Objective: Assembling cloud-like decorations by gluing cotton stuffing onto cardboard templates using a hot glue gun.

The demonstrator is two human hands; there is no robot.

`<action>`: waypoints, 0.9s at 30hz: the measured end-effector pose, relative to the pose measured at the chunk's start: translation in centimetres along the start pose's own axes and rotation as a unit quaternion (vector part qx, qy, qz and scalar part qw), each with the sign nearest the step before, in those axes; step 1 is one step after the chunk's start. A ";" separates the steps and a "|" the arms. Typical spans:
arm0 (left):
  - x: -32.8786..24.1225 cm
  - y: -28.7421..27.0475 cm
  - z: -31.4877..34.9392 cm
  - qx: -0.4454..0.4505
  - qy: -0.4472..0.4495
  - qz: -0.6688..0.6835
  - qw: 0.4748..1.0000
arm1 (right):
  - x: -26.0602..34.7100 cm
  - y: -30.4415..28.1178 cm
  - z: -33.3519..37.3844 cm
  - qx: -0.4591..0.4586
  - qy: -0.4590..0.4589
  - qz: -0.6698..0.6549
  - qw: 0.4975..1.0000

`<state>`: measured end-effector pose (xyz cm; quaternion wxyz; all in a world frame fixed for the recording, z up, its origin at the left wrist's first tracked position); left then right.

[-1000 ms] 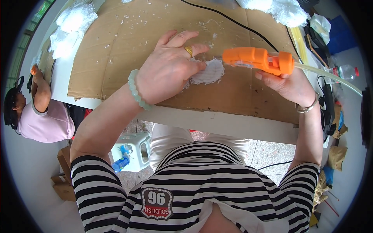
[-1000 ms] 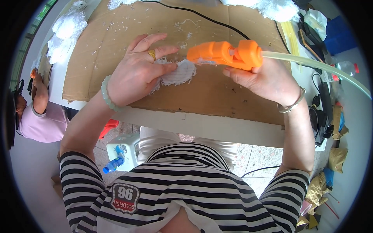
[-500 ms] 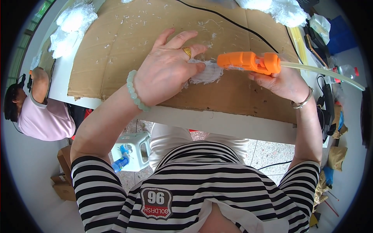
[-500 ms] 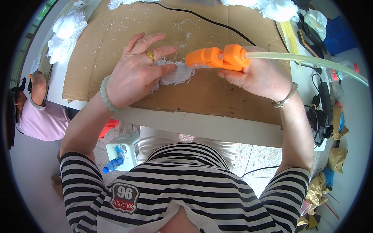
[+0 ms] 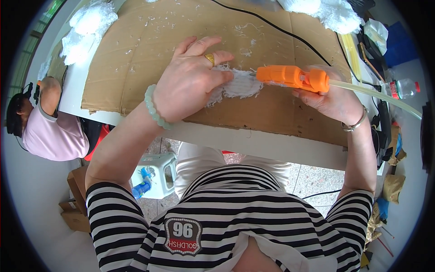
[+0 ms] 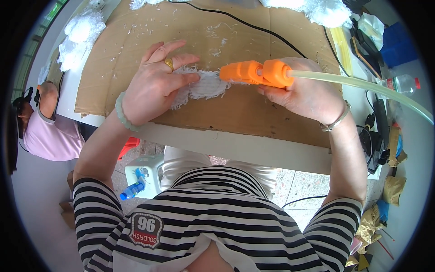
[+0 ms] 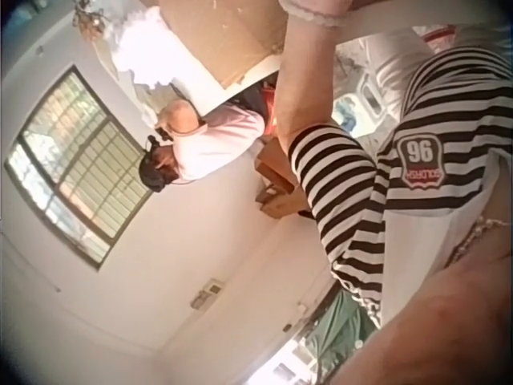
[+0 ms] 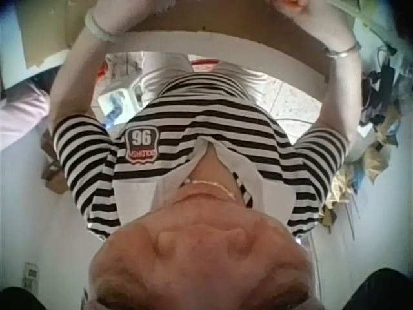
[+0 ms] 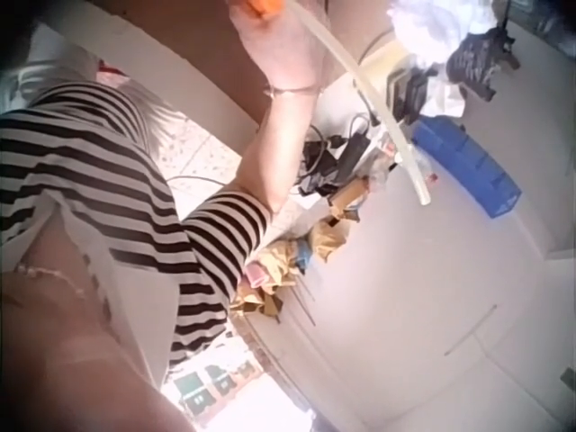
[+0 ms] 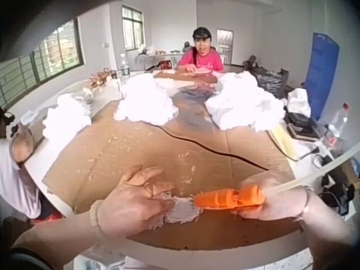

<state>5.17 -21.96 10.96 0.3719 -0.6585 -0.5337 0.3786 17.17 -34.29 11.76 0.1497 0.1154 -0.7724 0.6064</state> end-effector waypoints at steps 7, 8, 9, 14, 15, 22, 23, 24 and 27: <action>-0.1 -0.1 0.3 0.005 0.003 -0.015 1.000 | -1.3 -0.7 0.7 -0.009 0.134 -0.154 0.979; -0.1 0.0 0.3 0.006 0.003 -0.015 1.000 | -1.6 -0.4 0.5 -0.009 0.134 -0.154 0.979; -0.2 -0.1 0.2 0.005 0.004 -0.015 1.000 | -1.3 -0.6 -0.1 -0.014 0.076 -0.071 0.994; -0.3 0.1 0.0 0.007 0.005 -0.015 1.000 | 1.2 -0.1 -1.0 -0.016 -0.026 0.025 0.999; -0.2 0.0 0.0 0.007 0.002 -0.016 1.000 | 1.2 0.0 -0.8 -0.010 -0.024 0.021 0.999; 0.8 0.4 0.3 0.012 -0.018 0.019 1.000 | -3.0 0.7 1.3 0.051 0.134 -0.116 0.983; 1.1 0.6 0.3 0.018 -0.024 0.039 0.999 | -3.0 0.5 1.7 0.053 0.131 -0.116 0.983; 1.7 0.6 0.3 0.016 -0.028 0.037 0.999 | -3.2 0.1 2.2 0.013 0.151 -0.195 0.969; 3.4 -0.3 0.6 -0.011 -0.064 0.141 0.988 | -2.9 -1.3 2.6 -0.038 0.156 -0.272 0.949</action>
Point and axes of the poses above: each hand's wrist, its own z-axis away from the middle knuckle, its own y-axis out of the palm, x = y × z, the point moved 9 cm from there along -z, towards the middle knuckle, and after that the axes turned 6 degrees about -y, right-handed, at the moved point
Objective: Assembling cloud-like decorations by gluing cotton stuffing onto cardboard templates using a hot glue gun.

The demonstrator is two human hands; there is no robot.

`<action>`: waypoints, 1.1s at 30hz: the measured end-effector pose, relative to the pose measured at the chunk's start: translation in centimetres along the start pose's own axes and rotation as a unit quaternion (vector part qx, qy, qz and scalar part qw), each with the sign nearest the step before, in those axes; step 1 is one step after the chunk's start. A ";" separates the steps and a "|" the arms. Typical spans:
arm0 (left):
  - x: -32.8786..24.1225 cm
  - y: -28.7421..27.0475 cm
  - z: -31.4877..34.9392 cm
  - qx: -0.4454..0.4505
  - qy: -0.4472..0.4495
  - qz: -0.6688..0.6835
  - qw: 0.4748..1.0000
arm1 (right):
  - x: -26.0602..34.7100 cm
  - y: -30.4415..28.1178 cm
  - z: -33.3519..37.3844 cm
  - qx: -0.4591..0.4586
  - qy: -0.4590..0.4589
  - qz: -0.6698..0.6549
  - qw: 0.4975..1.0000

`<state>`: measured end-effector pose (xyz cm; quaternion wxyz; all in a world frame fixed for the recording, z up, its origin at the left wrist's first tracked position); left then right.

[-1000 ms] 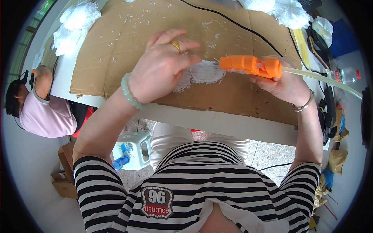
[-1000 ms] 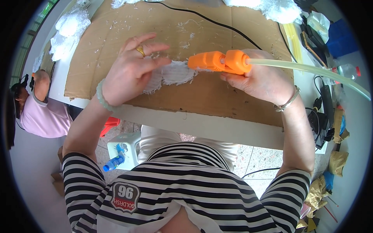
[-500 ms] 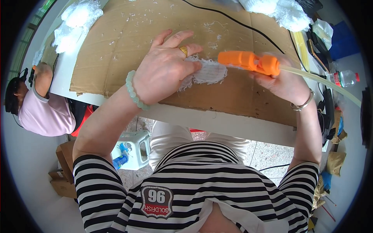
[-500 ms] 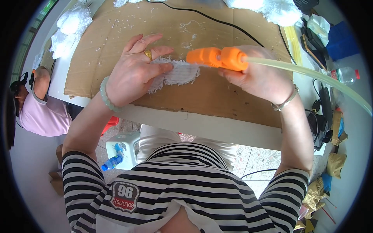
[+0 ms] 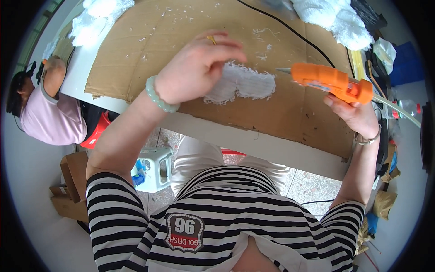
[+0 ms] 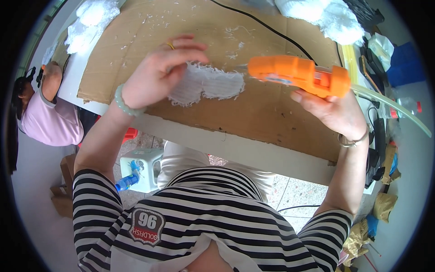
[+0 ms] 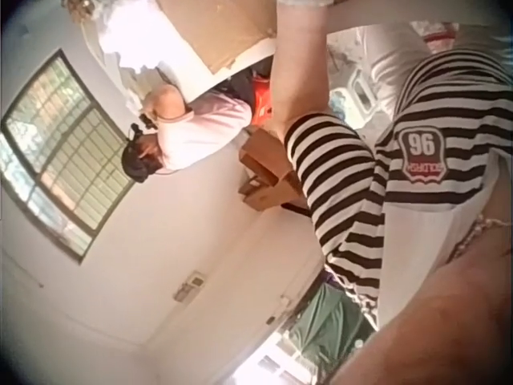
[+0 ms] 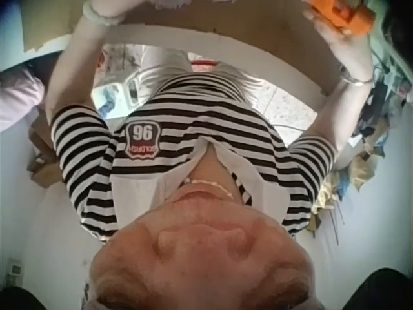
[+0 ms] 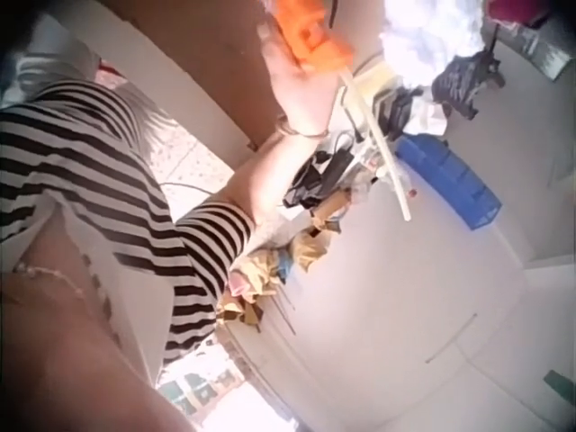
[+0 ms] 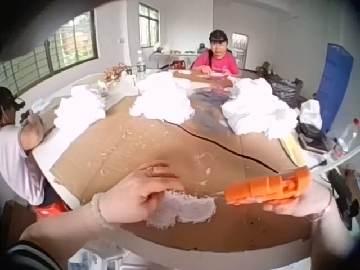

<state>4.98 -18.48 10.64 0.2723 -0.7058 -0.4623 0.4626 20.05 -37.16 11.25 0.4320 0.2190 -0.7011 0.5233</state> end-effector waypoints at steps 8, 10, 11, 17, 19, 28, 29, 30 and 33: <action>5.8 -6.7 5.5 -0.151 -0.218 0.127 0.956 | -0.6 -1.3 0.5 -0.043 0.014 -0.022 0.999; 5.7 -7.0 7.5 -0.200 -0.212 0.109 0.950 | -0.6 -0.6 0.2 -0.034 0.011 -0.012 0.999; 5.3 -6.7 8.2 -0.202 -0.213 0.106 0.950 | -0.2 -0.2 -0.1 -0.032 0.008 -0.012 0.999; 2.6 -5.9 10.5 -0.279 -0.223 0.082 0.931 | 3.0 5.2 -2.4 0.091 -0.008 0.021 0.996; 2.6 -6.3 11.2 -0.260 -0.170 0.069 0.948 | 3.7 6.6 -3.3 0.095 -0.040 0.016 0.995; -3.7 -2.4 8.9 -0.066 -0.083 -0.085 0.991 | 6.7 10.1 -6.9 0.085 -0.143 0.230 0.959; -3.6 -2.3 9.0 -0.070 -0.086 -0.084 0.990 | 6.9 10.4 -7.0 0.090 -0.144 0.233 0.958; -3.6 -2.0 9.0 -0.068 -0.089 -0.088 0.990 | 7.1 10.4 -7.0 0.079 -0.162 0.251 0.951; -3.4 -1.9 9.1 -0.070 -0.095 -0.088 0.989 | 6.5 10.1 -7.3 0.069 -0.162 0.252 0.952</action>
Point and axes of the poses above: each hand's wrist, its own z-axis away from the middle knuckle, its own y-axis out of the palm, x = y × z, the point moved 9 cm from there along -z, towards the middle knuckle, and after that the axes turned 6 degrees about -y, right-handed, at the moved point
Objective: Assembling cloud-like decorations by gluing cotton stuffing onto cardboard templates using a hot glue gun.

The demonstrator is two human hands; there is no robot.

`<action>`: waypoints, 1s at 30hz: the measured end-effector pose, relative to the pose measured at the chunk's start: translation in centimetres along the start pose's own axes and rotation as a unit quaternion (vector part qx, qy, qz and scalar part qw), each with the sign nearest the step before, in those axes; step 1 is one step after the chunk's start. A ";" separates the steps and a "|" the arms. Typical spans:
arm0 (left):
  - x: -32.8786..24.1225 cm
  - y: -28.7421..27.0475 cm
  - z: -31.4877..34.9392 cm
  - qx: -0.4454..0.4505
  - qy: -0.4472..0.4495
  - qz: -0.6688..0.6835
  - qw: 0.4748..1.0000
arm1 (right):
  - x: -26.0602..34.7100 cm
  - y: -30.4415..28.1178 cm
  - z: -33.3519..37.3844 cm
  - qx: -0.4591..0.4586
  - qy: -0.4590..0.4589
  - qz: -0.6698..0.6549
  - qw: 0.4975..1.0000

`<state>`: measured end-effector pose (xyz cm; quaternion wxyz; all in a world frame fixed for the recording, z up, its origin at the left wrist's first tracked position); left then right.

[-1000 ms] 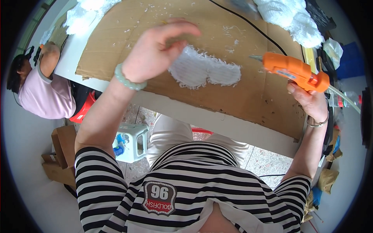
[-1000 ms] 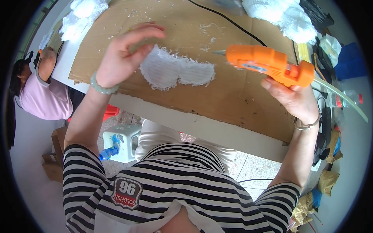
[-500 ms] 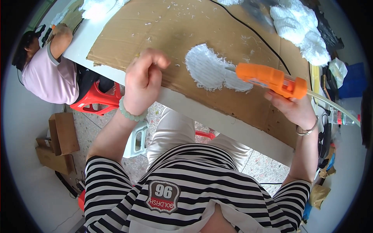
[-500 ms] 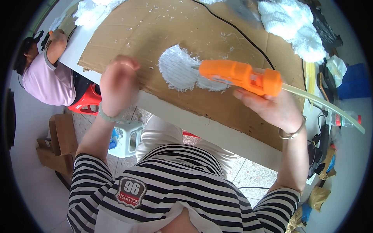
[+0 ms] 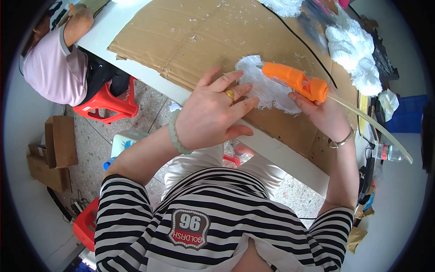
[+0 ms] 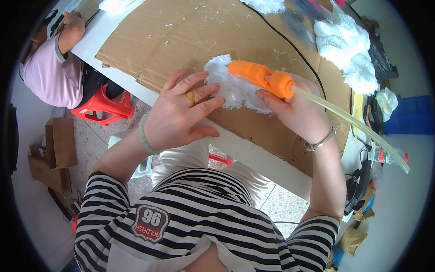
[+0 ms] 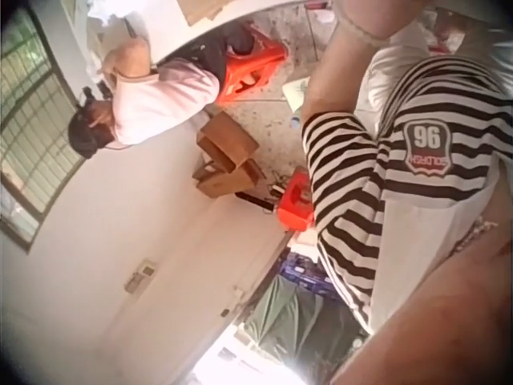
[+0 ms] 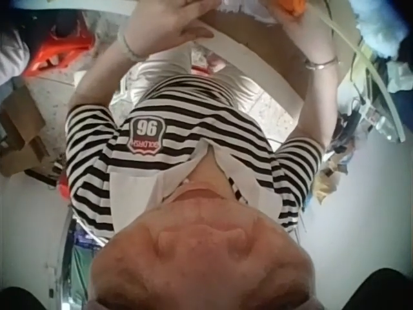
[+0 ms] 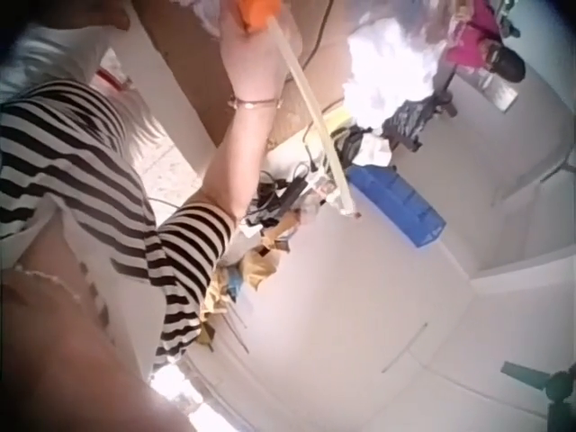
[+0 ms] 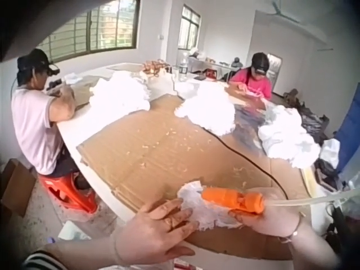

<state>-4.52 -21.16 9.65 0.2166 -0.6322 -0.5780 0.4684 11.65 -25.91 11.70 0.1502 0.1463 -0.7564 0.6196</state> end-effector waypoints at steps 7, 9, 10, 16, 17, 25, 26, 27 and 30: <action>0.4 0.5 0.3 -0.010 0.000 0.015 1.000 | -1.3 0.3 0.1 0.011 0.042 -0.015 0.999; 0.5 0.4 0.3 -0.008 -0.001 0.016 1.000 | -1.7 0.5 0.2 0.014 0.070 -0.044 0.996; 0.5 0.4 0.3 -0.004 -0.002 0.018 1.000 | -2.1 0.7 0.2 0.016 0.099 -0.073 0.992; 0.5 0.4 0.3 -0.008 0.001 0.023 1.000 | -2.1 1.0 0.1 0.033 0.127 -0.057 0.990; 0.4 0.5 0.3 -0.008 0.000 0.023 1.000 | -2.1 1.0 0.1 0.034 0.127 -0.058 0.990; 0.7 0.5 0.3 -0.015 0.000 0.028 1.000 | -1.1 1.4 -0.4 0.048 0.114 -0.059 0.991; 0.8 0.5 0.3 -0.015 0.000 0.028 1.000 | -1.1 1.3 -0.4 0.049 0.114 -0.059 0.991; 0.8 0.5 0.3 -0.016 0.000 0.029 0.999 | -0.8 1.4 -0.5 0.055 0.105 -0.056 0.991; 0.8 0.5 0.4 -0.018 0.001 0.030 0.999 | -0.6 1.6 -0.4 0.076 0.073 -0.029 0.994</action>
Point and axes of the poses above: each hand's wrist, its own z-axis away from the middle knuckle, its own y-axis out of the palm, x = y × z, the point moved 9 cm from there along -z, towards the middle knuckle, and after that the axes turned 6 degrees about -y, right-handed, at the moved point
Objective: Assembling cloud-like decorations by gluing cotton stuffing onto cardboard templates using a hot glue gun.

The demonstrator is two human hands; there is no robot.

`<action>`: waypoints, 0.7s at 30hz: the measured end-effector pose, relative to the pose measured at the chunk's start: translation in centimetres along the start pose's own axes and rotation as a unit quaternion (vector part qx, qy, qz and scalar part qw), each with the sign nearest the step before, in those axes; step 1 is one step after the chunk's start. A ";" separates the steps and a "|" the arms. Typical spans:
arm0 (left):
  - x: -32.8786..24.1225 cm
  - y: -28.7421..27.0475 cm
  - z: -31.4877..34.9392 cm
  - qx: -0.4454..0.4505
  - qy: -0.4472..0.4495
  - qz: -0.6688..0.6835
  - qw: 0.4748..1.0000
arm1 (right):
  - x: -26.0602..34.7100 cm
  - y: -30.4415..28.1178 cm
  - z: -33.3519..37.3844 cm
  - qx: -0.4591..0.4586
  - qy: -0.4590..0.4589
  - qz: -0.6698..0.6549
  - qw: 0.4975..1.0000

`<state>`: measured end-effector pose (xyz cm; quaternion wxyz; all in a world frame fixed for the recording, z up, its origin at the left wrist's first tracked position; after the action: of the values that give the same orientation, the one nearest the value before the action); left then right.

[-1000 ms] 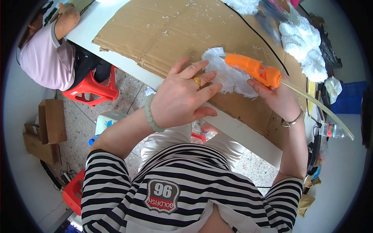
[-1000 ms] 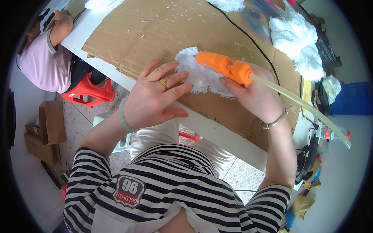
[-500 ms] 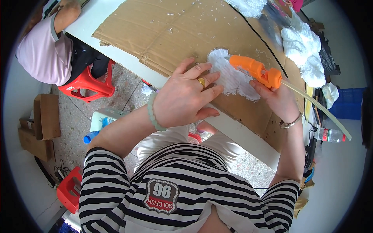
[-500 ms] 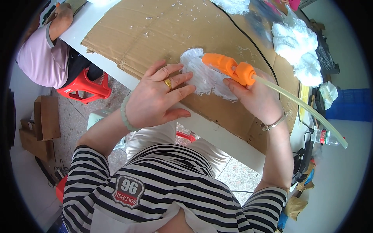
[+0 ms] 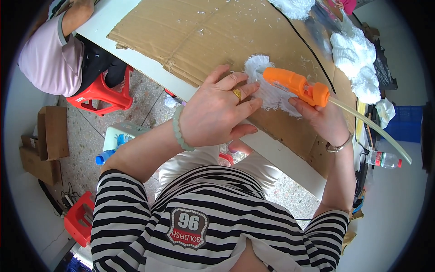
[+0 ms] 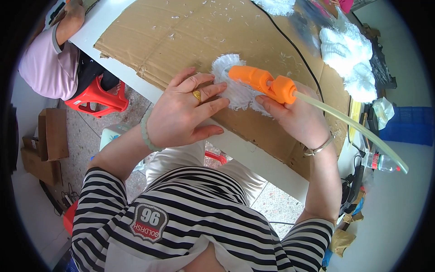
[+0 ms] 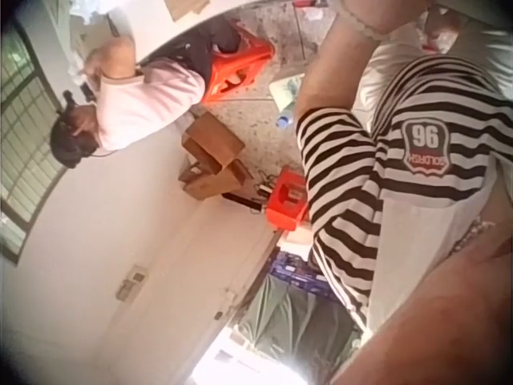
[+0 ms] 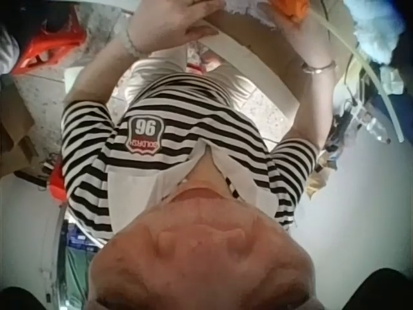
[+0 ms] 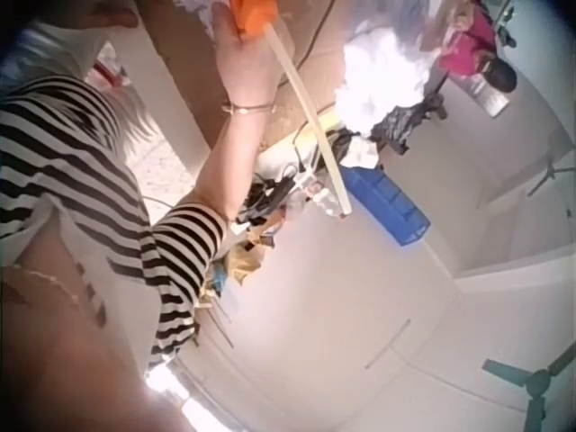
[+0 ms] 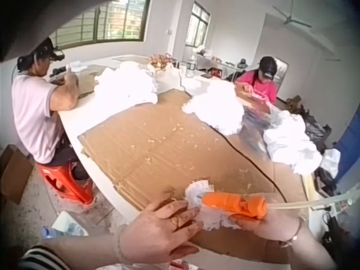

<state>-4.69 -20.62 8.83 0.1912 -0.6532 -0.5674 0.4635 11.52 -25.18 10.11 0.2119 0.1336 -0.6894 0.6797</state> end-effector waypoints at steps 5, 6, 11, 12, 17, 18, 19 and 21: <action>0.0 -0.1 0.0 -0.006 0.000 0.004 1.000 | -0.9 0.1 0.1 -0.030 0.022 -0.049 0.998; 0.0 0.0 0.0 -0.006 0.001 0.005 1.000 | -1.1 0.1 0.0 -0.029 0.022 -0.050 0.998; 0.1 0.0 0.1 -0.008 0.000 0.007 1.000 | 0.1 0.3 -0.3 0.012 0.003 0.021 1.000; 0.1 0.0 0.1 -0.011 0.002 0.007 1.000 | -0.9 0.4 -0.2 0.013 0.058 -0.030 0.998; 0.1 0.0 0.1 -0.013 0.002 0.009 1.000 | -2.3 0.3 0.2 0.004 0.125 -0.101 0.987; 0.1 0.1 0.1 -0.013 0.003 0.009 1.000 | -2.1 0.3 0.2 0.007 0.122 -0.111 0.986; 0.1 0.1 0.1 -0.013 0.005 0.010 1.000 | -1.9 0.3 0.1 0.011 0.118 -0.121 0.985; 0.1 0.1 0.1 -0.014 0.005 0.010 1.000 | -1.5 0.2 -0.1 0.017 0.122 -0.108 0.987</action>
<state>-4.74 -20.53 8.67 0.1799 -0.6639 -0.5661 0.4544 12.79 -25.25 9.25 0.3639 0.1270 -0.6284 0.6757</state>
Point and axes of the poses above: each hand's wrist, its own z-axis away from the middle knuckle, its own y-axis out of the palm, x = y × z, the point moved 9 cm from there along -z, towards the middle knuckle, and after that the axes turned 6 degrees about -y, right-handed, at the moved point
